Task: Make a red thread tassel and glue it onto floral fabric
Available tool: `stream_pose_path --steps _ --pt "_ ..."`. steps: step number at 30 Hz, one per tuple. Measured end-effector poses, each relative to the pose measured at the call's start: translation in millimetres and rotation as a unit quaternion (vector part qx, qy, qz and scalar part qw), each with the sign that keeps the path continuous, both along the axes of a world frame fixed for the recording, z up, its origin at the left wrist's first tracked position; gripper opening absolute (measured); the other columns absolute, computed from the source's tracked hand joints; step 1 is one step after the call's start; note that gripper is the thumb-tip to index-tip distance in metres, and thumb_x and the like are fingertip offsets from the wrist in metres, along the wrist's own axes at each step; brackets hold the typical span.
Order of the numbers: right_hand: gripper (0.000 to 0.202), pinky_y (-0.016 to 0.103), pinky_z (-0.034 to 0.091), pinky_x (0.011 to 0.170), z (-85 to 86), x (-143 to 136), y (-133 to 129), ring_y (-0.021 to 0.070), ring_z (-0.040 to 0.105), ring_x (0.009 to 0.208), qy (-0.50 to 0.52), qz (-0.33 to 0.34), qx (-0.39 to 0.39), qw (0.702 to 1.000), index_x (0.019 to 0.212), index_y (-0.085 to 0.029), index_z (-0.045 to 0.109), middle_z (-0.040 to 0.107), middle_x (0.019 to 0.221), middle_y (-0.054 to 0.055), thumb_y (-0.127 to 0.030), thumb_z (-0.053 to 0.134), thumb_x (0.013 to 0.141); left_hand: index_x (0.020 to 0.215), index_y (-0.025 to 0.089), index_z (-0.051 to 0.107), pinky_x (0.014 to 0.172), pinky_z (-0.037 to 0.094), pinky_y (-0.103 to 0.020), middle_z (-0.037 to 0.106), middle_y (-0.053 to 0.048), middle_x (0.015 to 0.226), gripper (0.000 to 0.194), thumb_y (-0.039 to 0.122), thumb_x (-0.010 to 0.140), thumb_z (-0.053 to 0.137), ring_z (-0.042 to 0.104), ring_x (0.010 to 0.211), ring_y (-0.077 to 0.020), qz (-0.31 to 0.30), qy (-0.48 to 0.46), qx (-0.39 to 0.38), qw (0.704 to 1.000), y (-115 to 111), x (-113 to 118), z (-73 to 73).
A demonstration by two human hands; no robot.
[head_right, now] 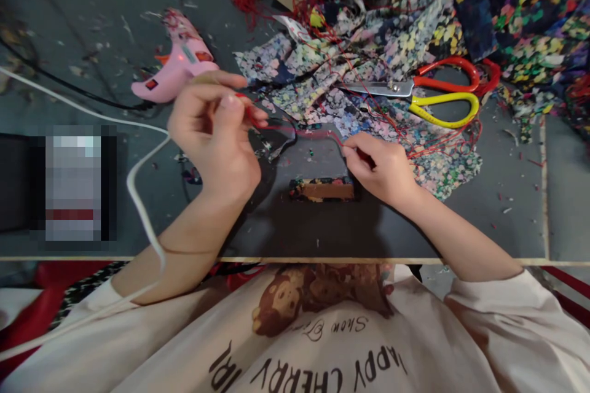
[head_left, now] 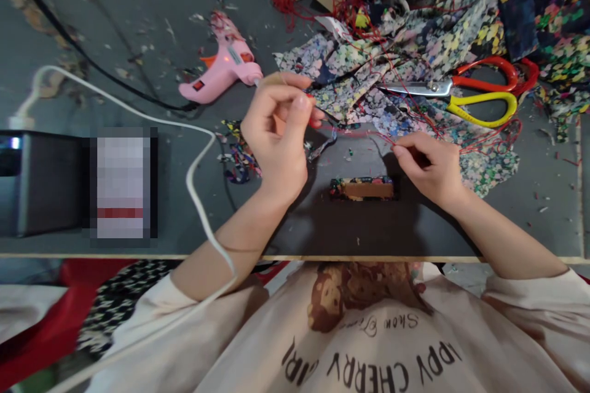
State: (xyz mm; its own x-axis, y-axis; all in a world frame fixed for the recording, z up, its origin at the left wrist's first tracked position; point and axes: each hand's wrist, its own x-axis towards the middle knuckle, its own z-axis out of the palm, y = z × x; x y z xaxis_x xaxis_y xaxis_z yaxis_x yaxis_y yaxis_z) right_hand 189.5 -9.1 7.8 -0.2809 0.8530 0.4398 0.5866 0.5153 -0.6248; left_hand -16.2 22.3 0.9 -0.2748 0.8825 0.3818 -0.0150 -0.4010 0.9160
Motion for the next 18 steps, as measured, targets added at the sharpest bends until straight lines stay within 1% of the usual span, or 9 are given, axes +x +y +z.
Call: stream_pose_path --steps 2,3,4,5,6,7,9,12,18 --pt "0.015 0.019 0.035 0.047 -0.3 -0.2 0.5 0.0065 0.046 0.045 0.012 0.0 -0.012 1.0 0.073 -0.019 0.062 0.056 0.054 -0.005 -0.014 0.054 0.085 0.078 0.022 0.065 0.066 0.049 -0.023 0.064 0.005 0.095 0.017 0.037 0.085 0.071 0.056 0.073 -0.0055 0.023 -0.001 0.032 0.999 -1.2 0.4 3.2" --pt "0.015 0.019 0.034 0.047 -0.7 -0.6 0.3 0.0065 0.046 0.045 0.016 0.008 -0.01 1.0 0.073 -0.019 0.062 0.056 0.055 -0.004 -0.014 0.054 0.085 0.078 0.023 0.066 0.072 0.05 -0.024 0.065 0.003 0.095 0.014 0.033 0.087 0.069 0.058 0.081 -0.008 0.014 0.017 0.046 0.999 -2.5 0.5 4.9" --pt "0.015 0.019 0.034 0.047 -1.3 -1.1 -0.2 0.0067 0.047 0.046 0.015 0.019 -0.007 1.0 0.074 -0.018 0.062 0.057 0.056 -0.004 -0.013 0.055 0.085 0.078 0.023 0.067 0.077 0.051 -0.026 0.066 0.001 0.096 0.012 0.03 0.088 0.067 0.06 0.089 -0.0105 -0.022 0.047 0.059 0.997 -4.3 0.6 6.7" --pt "0.014 0.019 0.035 0.048 -1.9 -1.6 -0.9 0.0071 0.049 0.048 0.007 0.032 -0.002 0.999 0.075 -0.018 0.062 0.059 0.057 -0.003 -0.013 0.055 0.086 0.078 0.023 0.068 0.08 0.05 -0.028 0.068 0.0 0.097 0.013 0.029 0.089 0.065 0.061 0.094 -0.0128 -0.083 0.088 0.065 0.991 -6.4 0.8 8.4" --pt "0.014 0.019 0.035 0.049 -2.5 -2.2 -1.6 0.0074 0.05 0.049 -0.002 0.045 0.005 0.999 0.076 -0.018 0.062 0.06 0.059 -0.002 -0.014 0.055 0.087 0.077 0.022 0.068 0.081 0.05 -0.029 0.07 -0.002 0.1 0.014 0.028 0.089 0.064 0.063 0.096 -0.0145 -0.163 0.133 0.064 0.976 -8.5 1.1 9.9" --pt "0.014 0.019 0.036 0.05 -3.0 -2.6 -2.4 0.0077 0.051 0.05 -0.013 0.059 0.012 0.998 0.076 -0.018 0.062 0.061 0.06 -0.002 -0.014 0.054 0.088 0.076 0.021 0.068 0.078 0.05 -0.029 0.071 -0.004 0.103 0.015 0.029 0.088 0.064 0.065 0.092 -0.0151 -0.24 0.171 0.059 0.954 -10.5 1.5 10.9" --pt "0.015 0.019 0.035 0.051 -3.4 -3.3 -3.7 0.0079 0.051 0.05 -0.026 0.082 0.031 0.996 0.077 -0.018 0.061 0.063 0.062 -0.001 -0.014 0.053 0.089 0.074 0.018 0.068 0.071 0.049 -0.027 0.073 -0.006 0.106 0.017 0.029 0.087 0.064 0.066 0.081 -0.0132 -0.337 0.226 0.032 0.914 -13.1 2.4 11.9" --pt "0.017 0.02 0.035 0.051 -2.9 -3.9 -5.0 0.0077 0.05 0.049 -0.032 0.094 0.048 0.994 0.078 -0.017 0.061 0.064 0.063 -0.001 -0.014 0.05 0.091 0.076 0.016 0.068 0.065 0.046 -0.022 0.074 -0.006 0.098 0.019 0.03 0.088 0.063 0.062 0.068 -0.0092 -0.367 0.261 -0.008 0.893 -13.1 3.1 11.1" --pt "0.019 0.02 0.036 0.051 -3.2 -4.8 -6.0 0.0078 0.05 0.049 -0.043 0.093 0.039 0.994 0.077 -0.018 0.062 0.066 0.064 -0.001 -0.017 0.049 0.091 0.074 0.016 0.067 0.065 0.046 -0.022 0.072 -0.004 0.079 0.028 0.038 0.09 0.059 0.063 0.068 -0.0115 -0.38 0.277 -0.041 0.882 -9.5 3.0 12.5"
